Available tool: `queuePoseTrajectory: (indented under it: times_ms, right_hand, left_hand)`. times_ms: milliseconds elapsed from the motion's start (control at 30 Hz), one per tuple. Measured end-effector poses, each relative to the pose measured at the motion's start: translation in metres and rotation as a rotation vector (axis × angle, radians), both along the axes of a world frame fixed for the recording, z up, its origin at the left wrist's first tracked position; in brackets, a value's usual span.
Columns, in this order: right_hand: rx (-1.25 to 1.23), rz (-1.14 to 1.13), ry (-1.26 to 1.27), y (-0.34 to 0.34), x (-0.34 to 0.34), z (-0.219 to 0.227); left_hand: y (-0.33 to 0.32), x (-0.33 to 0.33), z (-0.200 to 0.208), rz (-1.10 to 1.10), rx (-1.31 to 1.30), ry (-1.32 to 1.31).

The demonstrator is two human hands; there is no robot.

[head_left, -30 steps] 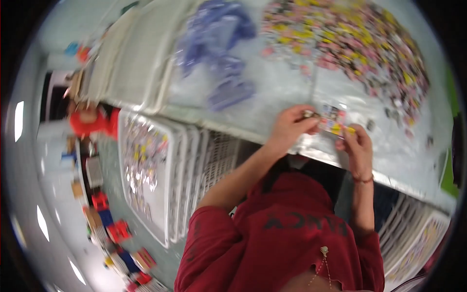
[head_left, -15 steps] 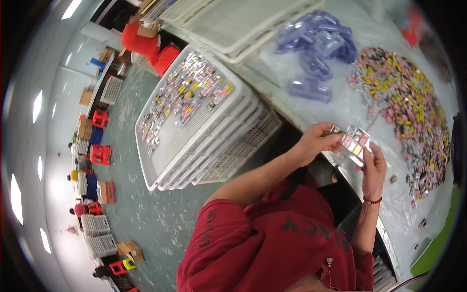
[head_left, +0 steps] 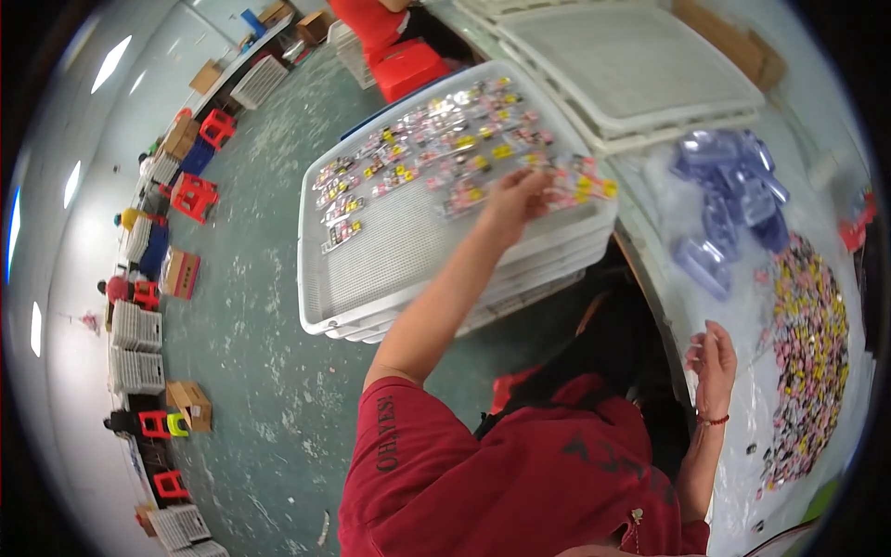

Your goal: Packaging small colorful toy parts into individual plastic bags at a factory workstation.

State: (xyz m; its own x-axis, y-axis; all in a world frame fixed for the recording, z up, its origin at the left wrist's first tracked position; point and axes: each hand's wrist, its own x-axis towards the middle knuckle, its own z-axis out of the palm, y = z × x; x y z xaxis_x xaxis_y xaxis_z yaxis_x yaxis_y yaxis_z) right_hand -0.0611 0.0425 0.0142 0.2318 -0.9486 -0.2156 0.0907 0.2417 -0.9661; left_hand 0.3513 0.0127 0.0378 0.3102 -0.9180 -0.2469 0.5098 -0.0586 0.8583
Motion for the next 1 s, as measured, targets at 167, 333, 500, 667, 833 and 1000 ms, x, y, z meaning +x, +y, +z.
queuePoseTrajectory:
  times_ms: [167, 333, 500, 667, 833, 1000]
  right_hand:
    - [0.037, 0.08, 0.097, -0.012, 0.038, 0.001]
    - [0.085, 0.154, 0.179, -0.028, 0.06, -0.003]
    - [0.108, 0.159, 0.21, -0.033, 0.075, -0.007]
    - [0.147, 0.143, 0.23, -0.037, 0.08, -0.013]
    - [0.182, 0.151, 0.238, -0.041, 0.089, -0.018]
    - [0.22, 0.172, 0.261, -0.043, 0.102, -0.027]
  left_hand:
    - [0.014, 0.137, -0.032, 0.299, -0.141, -0.029]
    - [0.058, 0.274, -0.073, 0.563, -0.242, -0.524]
    - [0.064, 0.316, -0.08, 0.874, -0.004, -0.014]
    - [0.072, 0.33, -0.083, 0.823, 0.032, -0.053]
    - [0.131, 0.39, -0.092, 1.048, 0.068, -0.067]
    - [0.153, 0.417, -0.099, 1.044, 0.263, -0.086]
